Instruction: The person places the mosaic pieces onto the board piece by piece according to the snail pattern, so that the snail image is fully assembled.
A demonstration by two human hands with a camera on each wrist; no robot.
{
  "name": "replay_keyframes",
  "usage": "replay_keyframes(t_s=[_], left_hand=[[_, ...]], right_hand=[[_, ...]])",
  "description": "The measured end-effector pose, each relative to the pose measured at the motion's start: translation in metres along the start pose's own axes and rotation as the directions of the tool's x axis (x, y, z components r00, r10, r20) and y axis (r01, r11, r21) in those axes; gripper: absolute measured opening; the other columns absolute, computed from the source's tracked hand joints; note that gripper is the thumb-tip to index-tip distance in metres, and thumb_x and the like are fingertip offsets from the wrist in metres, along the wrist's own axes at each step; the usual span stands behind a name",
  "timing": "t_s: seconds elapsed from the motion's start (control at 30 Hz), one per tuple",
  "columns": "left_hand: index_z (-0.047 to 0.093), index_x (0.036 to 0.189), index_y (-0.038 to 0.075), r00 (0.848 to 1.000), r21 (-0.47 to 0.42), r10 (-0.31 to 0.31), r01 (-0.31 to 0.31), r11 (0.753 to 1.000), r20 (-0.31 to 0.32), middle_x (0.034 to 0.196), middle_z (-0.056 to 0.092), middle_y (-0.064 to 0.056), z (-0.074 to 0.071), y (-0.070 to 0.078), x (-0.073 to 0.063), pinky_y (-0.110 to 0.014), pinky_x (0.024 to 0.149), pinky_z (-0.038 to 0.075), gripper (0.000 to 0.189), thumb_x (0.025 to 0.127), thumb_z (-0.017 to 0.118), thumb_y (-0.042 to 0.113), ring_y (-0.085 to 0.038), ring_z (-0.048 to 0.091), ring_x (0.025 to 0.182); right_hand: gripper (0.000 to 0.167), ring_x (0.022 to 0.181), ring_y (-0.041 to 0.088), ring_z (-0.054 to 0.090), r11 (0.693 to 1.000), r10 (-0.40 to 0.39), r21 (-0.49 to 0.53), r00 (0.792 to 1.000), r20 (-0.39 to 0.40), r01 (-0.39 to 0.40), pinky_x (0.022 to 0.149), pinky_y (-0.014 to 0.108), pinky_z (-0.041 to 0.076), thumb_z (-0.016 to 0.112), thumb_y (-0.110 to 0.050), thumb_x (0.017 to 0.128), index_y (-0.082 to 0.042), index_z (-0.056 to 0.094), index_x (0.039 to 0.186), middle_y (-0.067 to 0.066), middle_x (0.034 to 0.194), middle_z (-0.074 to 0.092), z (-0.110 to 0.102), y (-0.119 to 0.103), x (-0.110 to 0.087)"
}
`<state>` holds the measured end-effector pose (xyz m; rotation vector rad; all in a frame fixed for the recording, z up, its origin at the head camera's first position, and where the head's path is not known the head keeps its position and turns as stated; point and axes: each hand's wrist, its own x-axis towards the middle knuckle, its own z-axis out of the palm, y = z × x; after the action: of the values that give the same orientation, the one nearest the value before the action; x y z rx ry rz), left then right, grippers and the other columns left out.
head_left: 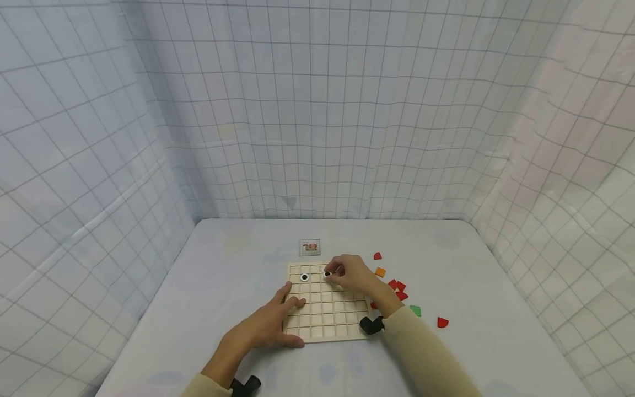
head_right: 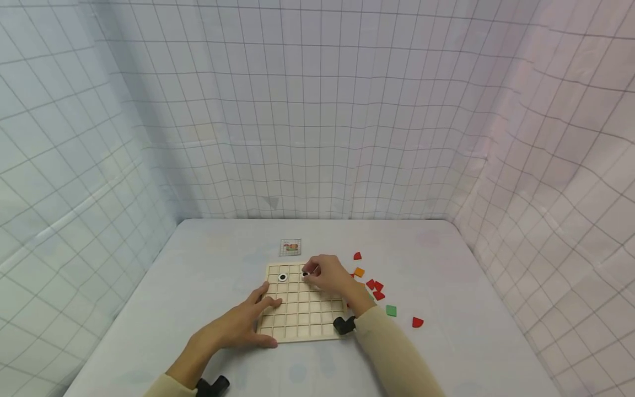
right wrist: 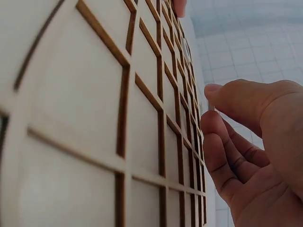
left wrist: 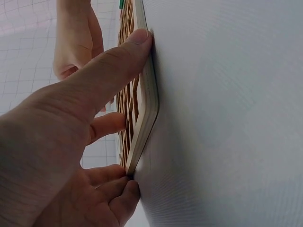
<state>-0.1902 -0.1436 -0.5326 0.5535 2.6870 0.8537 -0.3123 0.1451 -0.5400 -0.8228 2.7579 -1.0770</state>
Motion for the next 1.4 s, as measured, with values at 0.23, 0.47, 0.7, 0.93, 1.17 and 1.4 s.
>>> replay_keyframes(t_s=[0.23,0.47,0.7,0.93,1.17,1.4], left_hand=[[0.064,0.163,0.015,1.0,-0.007,0.012,-0.012,1.0,0.001,0.192,0.019,-0.032,0.0,-0.001,0.0,-0.074,0.121,0.054,0.093,0.086,0.105,0.048,-0.066,0.048,0.162],[0.063,0.164,0.013,1.0,-0.013,0.026,-0.026,1.0,0.002,0.191,0.019,-0.033,0.0,-0.003,0.0,-0.074,0.122,0.053,0.095,0.087,0.104,0.048,-0.066,0.045,0.165],[0.063,0.164,0.014,1.0,-0.001,0.027,-0.027,1.0,0.001,0.191,0.02,-0.033,0.0,-0.001,0.0,-0.074,0.121,0.055,0.094,0.087,0.104,0.049,-0.066,0.046,0.164],[0.063,0.165,0.014,1.0,0.008,0.012,-0.012,1.0,0.004,0.191,0.02,-0.033,0.0,-0.001,0.0,-0.074,0.121,0.055,0.095,0.087,0.104,0.049,-0.066,0.045,0.165],[0.062,0.165,0.013,1.0,0.02,0.023,-0.023,1.0,0.01,0.191,0.02,-0.034,0.001,-0.002,0.001,-0.073,0.121,0.054,0.097,0.087,0.104,0.049,-0.065,0.043,0.167],[0.062,0.166,0.013,1.0,0.019,0.019,-0.019,1.0,0.006,0.192,0.019,-0.033,0.002,-0.002,0.002,-0.072,0.122,0.055,0.096,0.087,0.104,0.05,-0.064,0.042,0.168]], right_hand=[[0.006,0.087,0.007,0.069,1.0,0.006,0.028,1.0,0.024,-0.006,0.082,0.026,0.06,0.086,-0.017,0.107,-0.014,0.088,0.112,-0.001,0.104,0.081,0.015,-0.011,0.009],[0.007,0.094,0.006,0.071,1.0,-0.013,-0.029,1.0,0.018,0.013,0.086,0.029,0.063,0.088,-0.015,0.106,-0.013,0.093,0.111,0.001,0.109,0.083,0.019,-0.014,0.016],[0.01,0.1,0.012,0.075,0.998,-0.006,-0.064,1.0,0.023,0.008,0.09,0.033,0.065,0.084,-0.009,0.108,-0.011,0.094,0.111,0.004,0.111,0.083,0.018,-0.017,0.019],[0.009,0.098,0.013,0.078,0.998,-0.007,-0.065,1.0,0.022,0.008,0.088,0.033,0.067,0.086,-0.01,0.107,-0.011,0.094,0.11,0.004,0.111,0.085,0.017,-0.019,0.021],[0.008,0.094,0.008,0.076,0.998,-0.06,-0.034,0.998,-0.006,0.06,0.081,0.027,0.063,0.088,-0.015,0.105,-0.017,0.095,0.104,-0.001,0.108,0.087,0.038,0.018,0.039],[0.009,0.095,0.009,0.076,0.995,-0.072,-0.076,0.997,-0.037,0.069,0.081,0.027,0.062,0.088,-0.016,0.104,-0.02,0.095,0.1,-0.003,0.105,0.087,0.048,0.027,0.046]])
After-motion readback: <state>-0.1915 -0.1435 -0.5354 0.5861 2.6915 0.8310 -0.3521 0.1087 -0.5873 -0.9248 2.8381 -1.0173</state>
